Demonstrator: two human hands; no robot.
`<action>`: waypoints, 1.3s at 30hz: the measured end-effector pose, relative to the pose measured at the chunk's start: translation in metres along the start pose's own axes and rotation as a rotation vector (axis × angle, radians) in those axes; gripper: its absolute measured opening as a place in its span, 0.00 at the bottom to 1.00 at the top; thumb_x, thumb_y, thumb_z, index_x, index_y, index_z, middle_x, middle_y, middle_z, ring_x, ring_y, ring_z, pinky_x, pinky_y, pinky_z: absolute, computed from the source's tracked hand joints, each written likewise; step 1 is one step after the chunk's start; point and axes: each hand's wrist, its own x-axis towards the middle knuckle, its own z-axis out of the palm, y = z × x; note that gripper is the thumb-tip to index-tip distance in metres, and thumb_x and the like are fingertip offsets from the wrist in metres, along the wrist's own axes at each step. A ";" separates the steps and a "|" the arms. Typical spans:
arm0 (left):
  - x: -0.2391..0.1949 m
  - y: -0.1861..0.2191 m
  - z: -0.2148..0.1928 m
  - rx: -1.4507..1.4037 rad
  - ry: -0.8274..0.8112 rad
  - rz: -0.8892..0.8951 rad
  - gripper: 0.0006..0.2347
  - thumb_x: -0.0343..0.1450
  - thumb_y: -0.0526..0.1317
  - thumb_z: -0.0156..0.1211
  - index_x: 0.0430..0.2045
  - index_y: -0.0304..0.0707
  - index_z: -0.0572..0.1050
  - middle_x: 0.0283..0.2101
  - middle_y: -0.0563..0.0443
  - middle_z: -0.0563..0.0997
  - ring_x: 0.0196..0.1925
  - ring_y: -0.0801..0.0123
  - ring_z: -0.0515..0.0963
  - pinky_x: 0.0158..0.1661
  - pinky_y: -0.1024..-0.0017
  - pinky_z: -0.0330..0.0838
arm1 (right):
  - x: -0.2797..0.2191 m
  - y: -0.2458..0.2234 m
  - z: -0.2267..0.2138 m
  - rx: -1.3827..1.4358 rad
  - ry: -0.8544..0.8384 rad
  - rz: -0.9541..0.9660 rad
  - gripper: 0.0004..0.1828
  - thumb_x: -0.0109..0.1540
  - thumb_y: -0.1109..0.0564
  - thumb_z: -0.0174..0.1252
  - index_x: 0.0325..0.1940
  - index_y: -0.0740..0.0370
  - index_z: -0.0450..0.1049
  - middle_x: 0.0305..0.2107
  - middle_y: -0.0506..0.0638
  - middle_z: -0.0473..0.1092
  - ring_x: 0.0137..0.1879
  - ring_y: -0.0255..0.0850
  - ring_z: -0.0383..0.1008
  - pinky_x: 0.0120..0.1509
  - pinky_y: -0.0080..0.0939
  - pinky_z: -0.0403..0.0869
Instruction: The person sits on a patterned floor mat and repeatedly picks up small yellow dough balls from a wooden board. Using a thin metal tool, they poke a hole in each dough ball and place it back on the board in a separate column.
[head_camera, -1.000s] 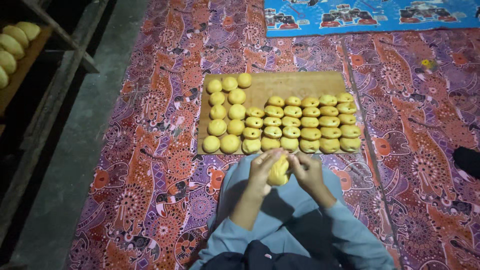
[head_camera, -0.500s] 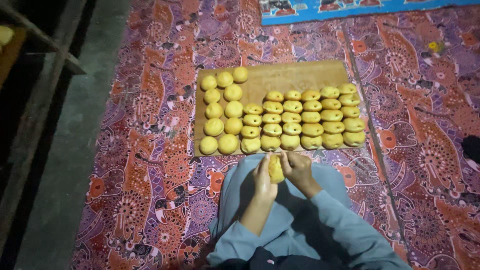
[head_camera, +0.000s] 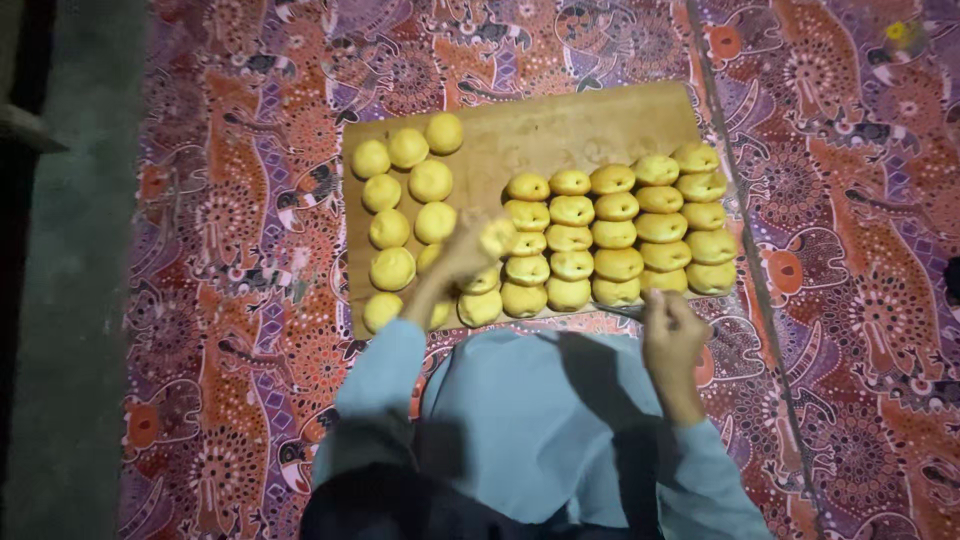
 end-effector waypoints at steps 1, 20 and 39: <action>0.021 -0.027 -0.006 0.009 0.067 -0.037 0.22 0.57 0.34 0.71 0.47 0.36 0.76 0.50 0.35 0.75 0.55 0.44 0.74 0.56 0.57 0.70 | 0.004 0.003 -0.004 -0.012 -0.003 0.023 0.14 0.71 0.56 0.56 0.36 0.69 0.76 0.22 0.50 0.71 0.29 0.32 0.67 0.34 0.37 0.66; -0.142 -0.070 0.046 0.429 0.608 -0.863 0.16 0.66 0.44 0.65 0.44 0.36 0.77 0.55 0.27 0.72 0.60 0.25 0.64 0.52 0.29 0.60 | -0.030 0.050 -0.059 0.203 0.055 0.306 0.19 0.74 0.56 0.53 0.29 0.64 0.69 0.22 0.42 0.64 0.26 0.28 0.61 0.28 0.32 0.59; -0.226 0.078 0.060 -2.004 0.667 -0.371 0.16 0.68 0.45 0.59 0.48 0.41 0.72 0.49 0.41 0.80 0.50 0.50 0.81 0.43 0.50 0.80 | -0.132 -0.090 0.006 0.237 -0.356 -0.236 0.05 0.66 0.59 0.63 0.41 0.64 0.75 0.27 0.48 0.74 0.30 0.29 0.69 0.33 0.33 0.69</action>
